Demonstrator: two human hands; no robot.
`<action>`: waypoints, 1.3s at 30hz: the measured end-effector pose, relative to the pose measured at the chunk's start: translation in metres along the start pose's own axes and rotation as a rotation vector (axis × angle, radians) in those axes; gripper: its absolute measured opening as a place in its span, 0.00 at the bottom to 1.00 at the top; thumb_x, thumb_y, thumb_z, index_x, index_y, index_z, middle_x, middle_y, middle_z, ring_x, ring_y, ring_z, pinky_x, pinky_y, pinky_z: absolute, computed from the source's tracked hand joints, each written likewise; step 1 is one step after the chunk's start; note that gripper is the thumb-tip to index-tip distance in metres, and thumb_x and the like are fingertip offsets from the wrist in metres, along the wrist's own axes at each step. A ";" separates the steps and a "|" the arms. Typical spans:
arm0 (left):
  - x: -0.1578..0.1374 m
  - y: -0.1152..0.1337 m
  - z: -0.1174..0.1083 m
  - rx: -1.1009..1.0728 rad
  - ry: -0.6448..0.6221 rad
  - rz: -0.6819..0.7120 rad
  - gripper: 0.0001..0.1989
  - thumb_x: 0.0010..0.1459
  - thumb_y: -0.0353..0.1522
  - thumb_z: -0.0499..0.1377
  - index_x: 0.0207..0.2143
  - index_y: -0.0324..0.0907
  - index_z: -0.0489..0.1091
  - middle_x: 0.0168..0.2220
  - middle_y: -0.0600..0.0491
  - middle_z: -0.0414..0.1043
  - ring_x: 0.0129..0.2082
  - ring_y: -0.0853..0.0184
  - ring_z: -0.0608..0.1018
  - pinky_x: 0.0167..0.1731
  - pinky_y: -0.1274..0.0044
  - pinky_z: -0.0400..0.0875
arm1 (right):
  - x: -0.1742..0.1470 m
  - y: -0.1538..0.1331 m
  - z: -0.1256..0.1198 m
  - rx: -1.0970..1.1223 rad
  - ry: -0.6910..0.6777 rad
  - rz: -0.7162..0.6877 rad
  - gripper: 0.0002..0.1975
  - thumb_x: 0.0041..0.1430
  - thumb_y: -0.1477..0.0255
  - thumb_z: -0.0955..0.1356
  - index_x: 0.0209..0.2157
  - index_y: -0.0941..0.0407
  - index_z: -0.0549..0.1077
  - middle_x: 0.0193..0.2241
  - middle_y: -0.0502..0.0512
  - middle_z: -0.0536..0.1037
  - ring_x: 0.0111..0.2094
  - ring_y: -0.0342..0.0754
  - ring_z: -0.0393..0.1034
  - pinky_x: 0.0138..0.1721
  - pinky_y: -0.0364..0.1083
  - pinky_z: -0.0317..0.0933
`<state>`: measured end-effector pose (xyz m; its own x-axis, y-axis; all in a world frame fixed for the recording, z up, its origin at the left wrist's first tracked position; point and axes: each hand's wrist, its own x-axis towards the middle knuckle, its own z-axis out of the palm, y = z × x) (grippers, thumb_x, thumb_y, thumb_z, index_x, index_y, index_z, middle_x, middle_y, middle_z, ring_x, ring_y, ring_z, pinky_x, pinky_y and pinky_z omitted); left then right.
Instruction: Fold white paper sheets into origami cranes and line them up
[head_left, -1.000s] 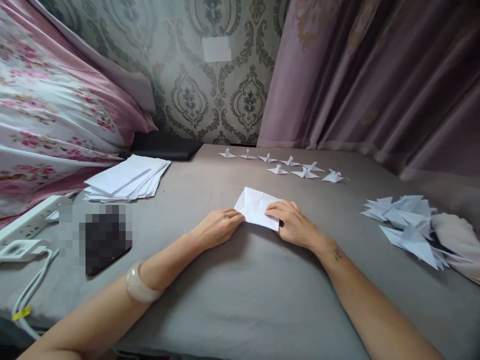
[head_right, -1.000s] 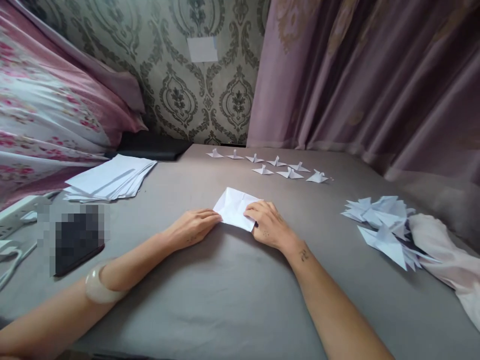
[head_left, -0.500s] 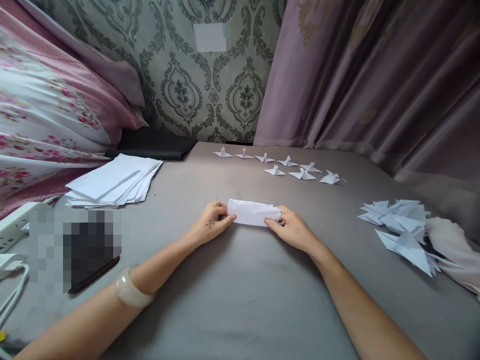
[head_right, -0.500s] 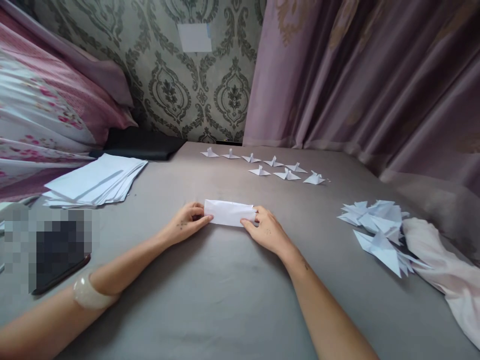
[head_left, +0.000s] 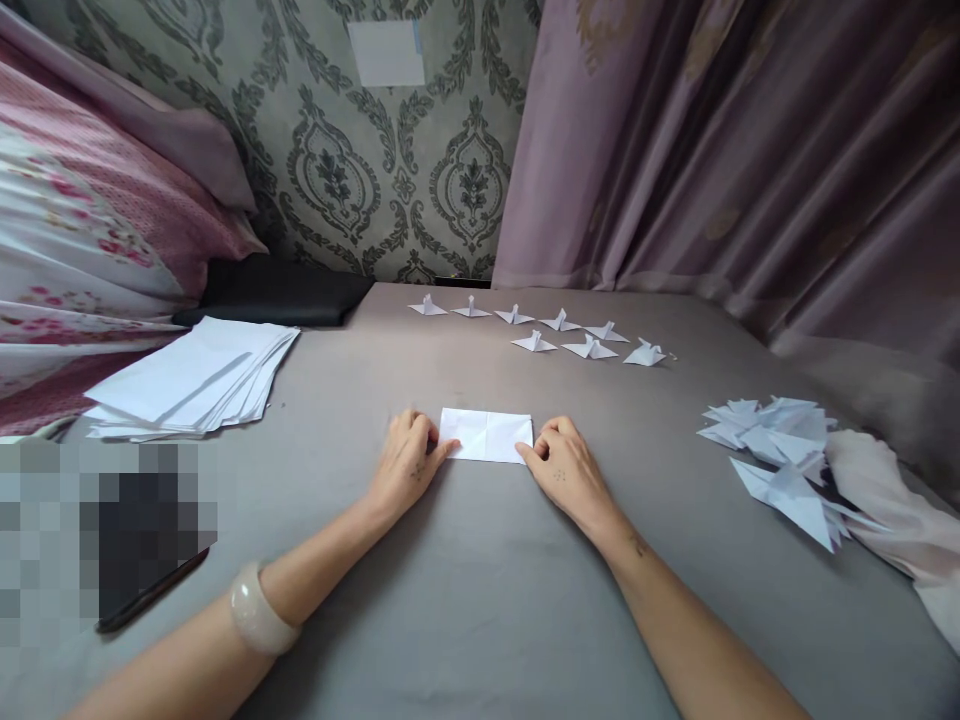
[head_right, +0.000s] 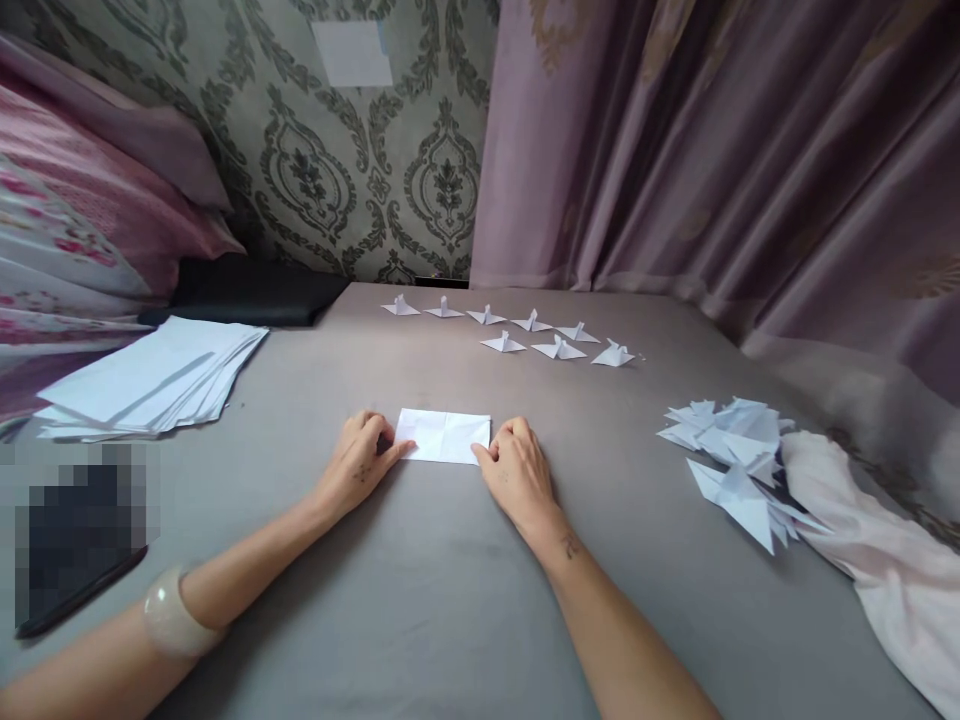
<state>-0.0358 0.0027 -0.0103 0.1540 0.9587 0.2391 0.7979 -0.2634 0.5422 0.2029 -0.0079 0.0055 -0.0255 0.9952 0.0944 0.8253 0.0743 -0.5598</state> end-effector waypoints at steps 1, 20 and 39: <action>-0.001 -0.002 0.000 -0.004 -0.002 0.014 0.11 0.59 0.41 0.55 0.36 0.42 0.66 0.37 0.49 0.65 0.38 0.61 0.68 0.39 0.68 0.68 | 0.000 0.001 -0.001 0.015 -0.012 0.002 0.15 0.56 0.62 0.65 0.20 0.53 0.61 0.34 0.54 0.66 0.34 0.49 0.67 0.39 0.49 0.61; 0.027 0.026 -0.003 0.137 -0.329 0.555 0.17 0.62 0.42 0.52 0.47 0.43 0.71 0.43 0.45 0.69 0.40 0.61 0.70 0.42 0.70 0.68 | 0.009 0.019 -0.023 0.235 -0.223 0.068 0.10 0.47 0.67 0.69 0.33 0.54 0.69 0.39 0.52 0.70 0.37 0.46 0.67 0.38 0.45 0.61; 0.013 0.046 0.014 -1.028 -0.139 -0.529 0.18 0.43 0.37 0.65 0.36 0.37 0.69 0.23 0.56 0.71 0.22 0.73 0.71 0.23 0.81 0.67 | -0.013 -0.015 -0.020 0.040 -0.241 -0.462 0.30 0.47 0.81 0.63 0.55 0.52 0.63 0.55 0.58 0.65 0.57 0.53 0.56 0.57 0.54 0.54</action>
<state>0.0113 0.0047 0.0070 0.0567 0.9618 -0.2677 -0.0575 0.2708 0.9609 0.2020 -0.0235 0.0287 -0.5150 0.8441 0.1496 0.6752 0.5069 -0.5359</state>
